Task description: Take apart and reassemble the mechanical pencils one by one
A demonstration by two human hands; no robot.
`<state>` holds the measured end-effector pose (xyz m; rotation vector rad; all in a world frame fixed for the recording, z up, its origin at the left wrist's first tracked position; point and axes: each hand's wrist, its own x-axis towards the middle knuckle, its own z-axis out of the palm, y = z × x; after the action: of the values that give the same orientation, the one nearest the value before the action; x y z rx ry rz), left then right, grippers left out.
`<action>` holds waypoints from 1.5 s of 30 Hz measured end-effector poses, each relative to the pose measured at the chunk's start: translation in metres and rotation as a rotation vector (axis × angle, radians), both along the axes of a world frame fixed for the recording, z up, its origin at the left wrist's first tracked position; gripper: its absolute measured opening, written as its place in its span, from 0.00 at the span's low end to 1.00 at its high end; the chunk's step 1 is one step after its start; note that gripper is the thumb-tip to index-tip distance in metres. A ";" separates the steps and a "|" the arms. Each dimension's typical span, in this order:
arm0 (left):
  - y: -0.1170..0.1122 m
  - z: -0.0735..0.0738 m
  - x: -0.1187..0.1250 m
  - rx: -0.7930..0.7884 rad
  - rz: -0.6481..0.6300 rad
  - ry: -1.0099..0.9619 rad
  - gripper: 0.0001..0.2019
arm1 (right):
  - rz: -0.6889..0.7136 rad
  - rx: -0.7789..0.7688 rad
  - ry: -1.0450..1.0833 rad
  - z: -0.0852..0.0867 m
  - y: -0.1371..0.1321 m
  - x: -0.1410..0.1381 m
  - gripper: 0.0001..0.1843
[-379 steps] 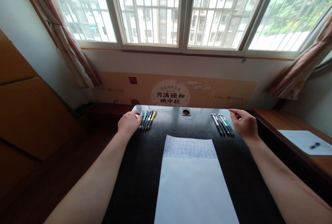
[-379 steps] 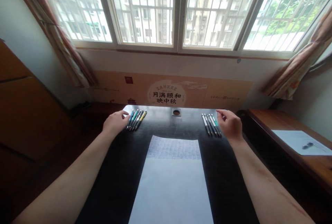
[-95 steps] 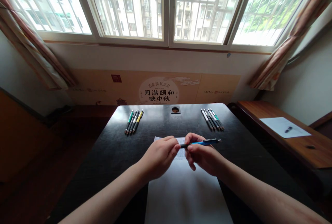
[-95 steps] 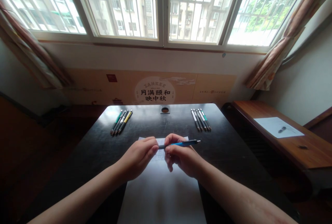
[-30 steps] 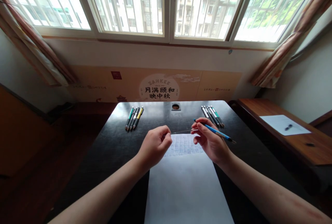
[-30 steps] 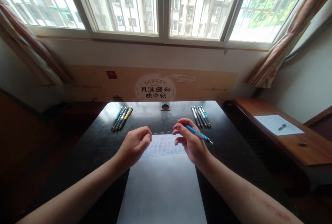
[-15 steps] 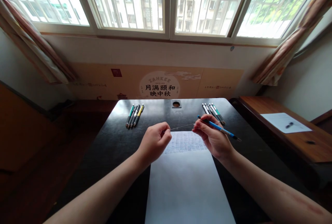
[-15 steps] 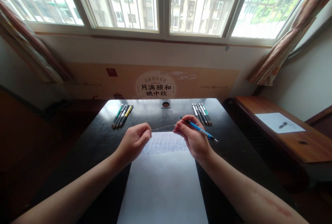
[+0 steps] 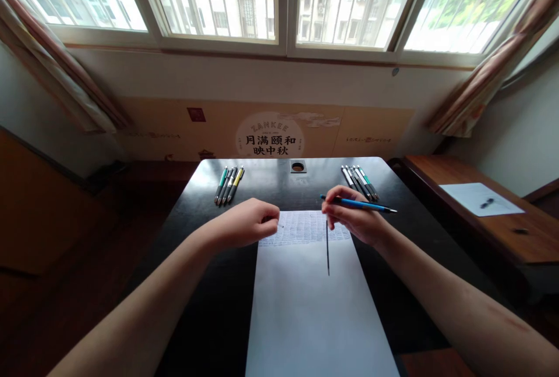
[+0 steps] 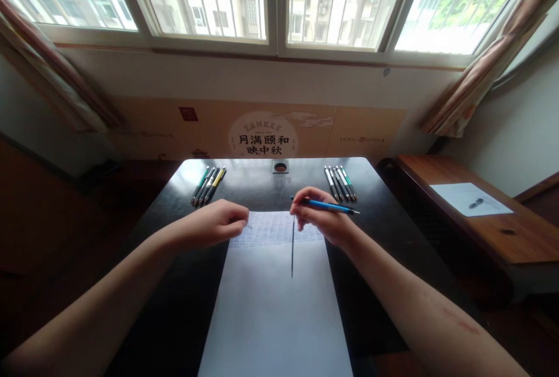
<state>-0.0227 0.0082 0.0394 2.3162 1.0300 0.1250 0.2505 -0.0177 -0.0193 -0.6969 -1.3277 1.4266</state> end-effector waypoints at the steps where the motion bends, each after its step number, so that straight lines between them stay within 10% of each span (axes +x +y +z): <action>1: -0.001 0.000 0.000 -0.031 -0.022 0.004 0.10 | 0.010 0.020 -0.061 -0.003 -0.001 -0.004 0.10; 9: -0.026 0.004 0.022 0.002 -0.184 -0.031 0.07 | -0.199 0.279 -0.609 -0.013 -0.007 -0.011 0.05; 17: -0.052 -0.022 0.053 0.186 -0.365 0.033 0.04 | -0.200 0.401 -0.742 -0.019 0.003 -0.001 0.05; 27: -0.027 -0.013 0.032 0.257 -0.178 0.142 0.09 | 0.136 0.584 -1.049 -0.007 -0.007 0.006 0.23; 36: -0.017 -0.014 0.026 0.307 -0.106 0.157 0.09 | 0.164 0.429 -1.151 0.001 -0.029 -0.012 0.37; 45: -0.004 -0.027 0.019 0.394 -0.098 0.138 0.07 | 0.122 0.466 -1.147 -0.013 0.007 -0.002 0.41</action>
<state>-0.0032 0.0038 0.0125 2.7609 1.0294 0.1416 0.2488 -0.0102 -0.0323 -1.1808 -2.4985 0.6752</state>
